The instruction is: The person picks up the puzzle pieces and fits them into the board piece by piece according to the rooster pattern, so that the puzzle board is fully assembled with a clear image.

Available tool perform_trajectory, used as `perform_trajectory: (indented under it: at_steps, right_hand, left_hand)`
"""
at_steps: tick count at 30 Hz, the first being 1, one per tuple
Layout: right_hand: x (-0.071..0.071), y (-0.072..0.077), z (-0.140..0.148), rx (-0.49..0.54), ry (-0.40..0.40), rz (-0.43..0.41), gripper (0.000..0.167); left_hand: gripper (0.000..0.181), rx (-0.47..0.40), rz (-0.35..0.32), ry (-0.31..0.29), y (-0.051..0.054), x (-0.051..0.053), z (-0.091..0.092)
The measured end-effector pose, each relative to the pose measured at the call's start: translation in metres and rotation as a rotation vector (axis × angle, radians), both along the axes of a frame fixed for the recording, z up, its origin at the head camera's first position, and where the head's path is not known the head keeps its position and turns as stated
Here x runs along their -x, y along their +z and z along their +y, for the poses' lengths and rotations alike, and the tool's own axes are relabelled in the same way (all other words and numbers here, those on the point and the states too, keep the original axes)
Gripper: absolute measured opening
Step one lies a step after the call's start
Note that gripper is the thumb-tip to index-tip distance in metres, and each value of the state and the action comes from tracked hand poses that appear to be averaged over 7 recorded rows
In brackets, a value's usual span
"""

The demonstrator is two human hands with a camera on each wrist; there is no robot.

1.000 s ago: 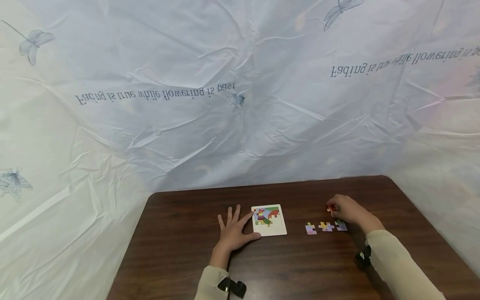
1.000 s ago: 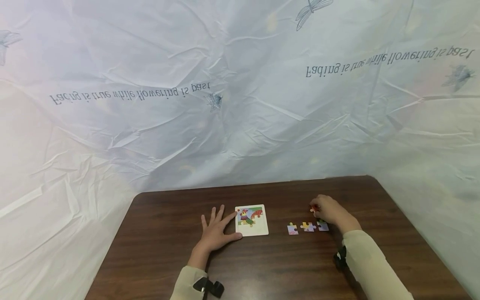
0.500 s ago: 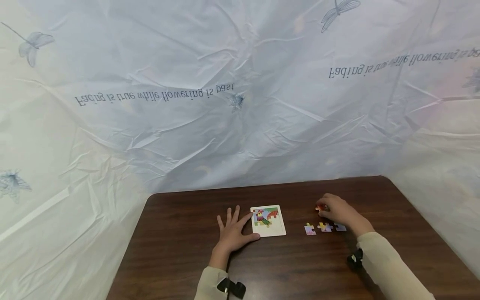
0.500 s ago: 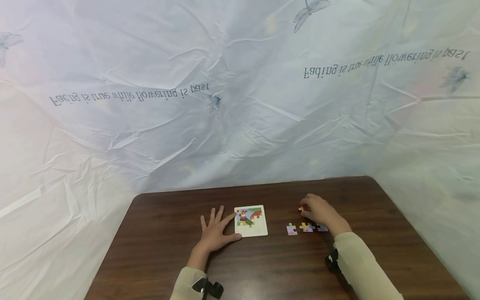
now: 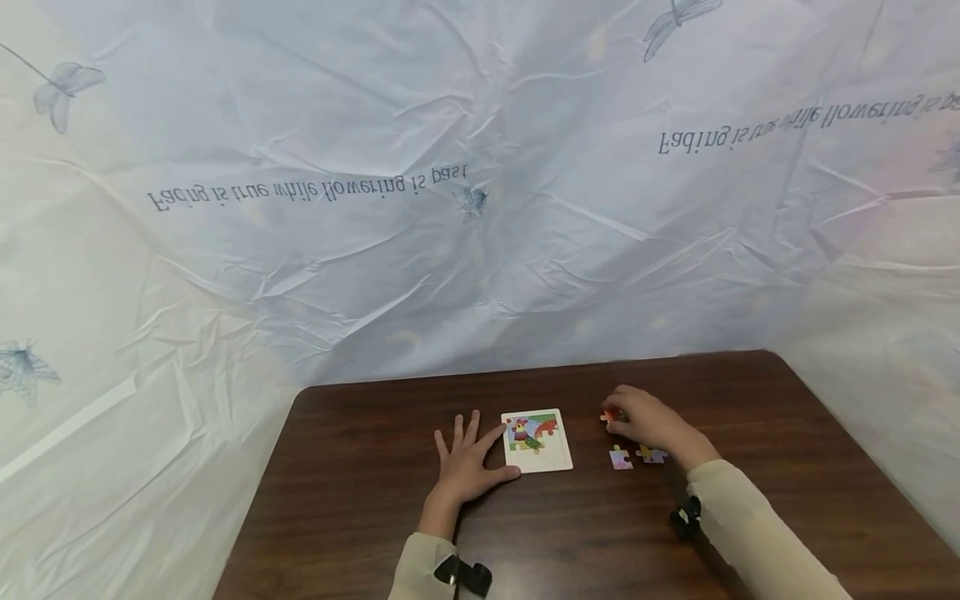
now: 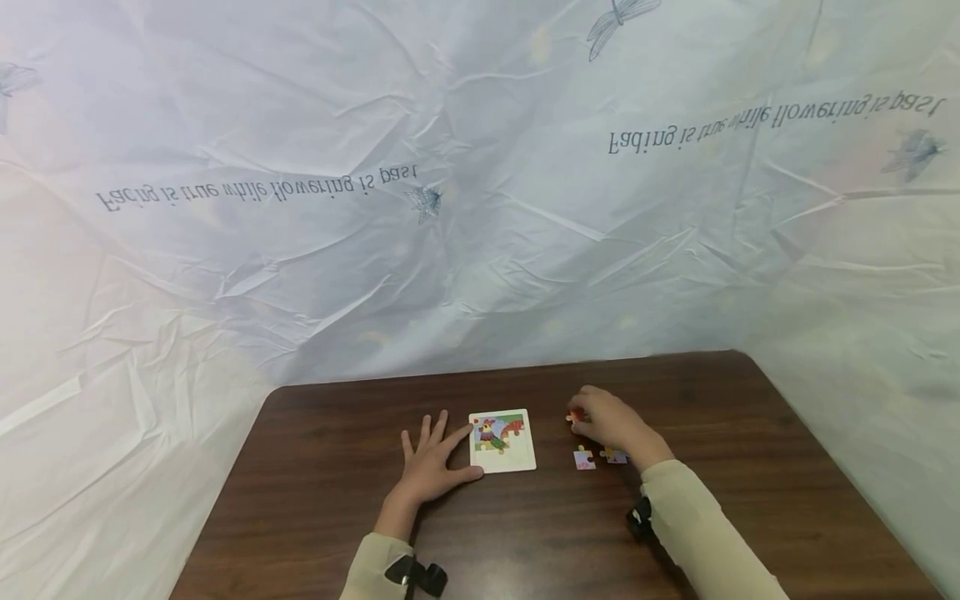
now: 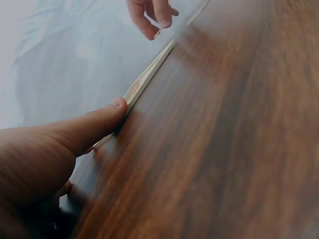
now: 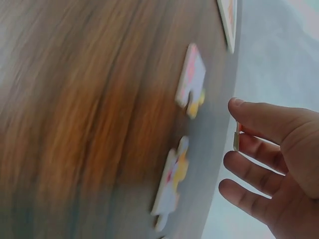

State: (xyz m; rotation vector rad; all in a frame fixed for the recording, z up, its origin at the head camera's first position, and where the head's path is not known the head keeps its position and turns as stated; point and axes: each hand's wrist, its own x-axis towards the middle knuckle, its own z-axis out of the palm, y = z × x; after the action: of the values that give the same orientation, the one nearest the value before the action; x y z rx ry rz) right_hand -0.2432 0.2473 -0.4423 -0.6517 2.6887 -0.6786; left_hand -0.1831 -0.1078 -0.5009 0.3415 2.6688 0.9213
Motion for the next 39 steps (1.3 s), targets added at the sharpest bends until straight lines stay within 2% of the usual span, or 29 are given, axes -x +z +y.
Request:
perform_trajectory:
  at_steps: [8,15,24,30,36,39]
  right_hand:
    - [-0.001,0.005,-0.024,0.045,0.053,0.003,0.029]
    - [-0.001,0.004,-0.042,0.087,0.097,-0.002,0.029]
    - [-0.004,0.002,-0.068,0.063,0.145,-0.035,0.028]
    - [-0.006,-0.003,-0.081,0.053,0.153,-0.063,0.028]
    - [-0.006,-0.01,-0.09,0.033,0.171,-0.047,0.027]
    - [-0.007,-0.012,-0.093,0.039,0.179,-0.04,0.027]
  left_hand:
    - [0.086,0.012,-0.014,0.003,0.0,0.0,0.0]
    - [0.086,0.013,0.002,-0.002,0.0,0.0,0.0]
    - [0.087,0.016,-0.026,0.001,0.0,0.001,0.0]
    - [0.086,0.008,-0.015,-0.002,0.0,0.001,-0.001]
    - [0.086,-0.008,0.014,-0.011,0.0,0.0,-0.001]
    - [0.086,0.0,0.003,-0.01,0.001,0.0,-0.001]
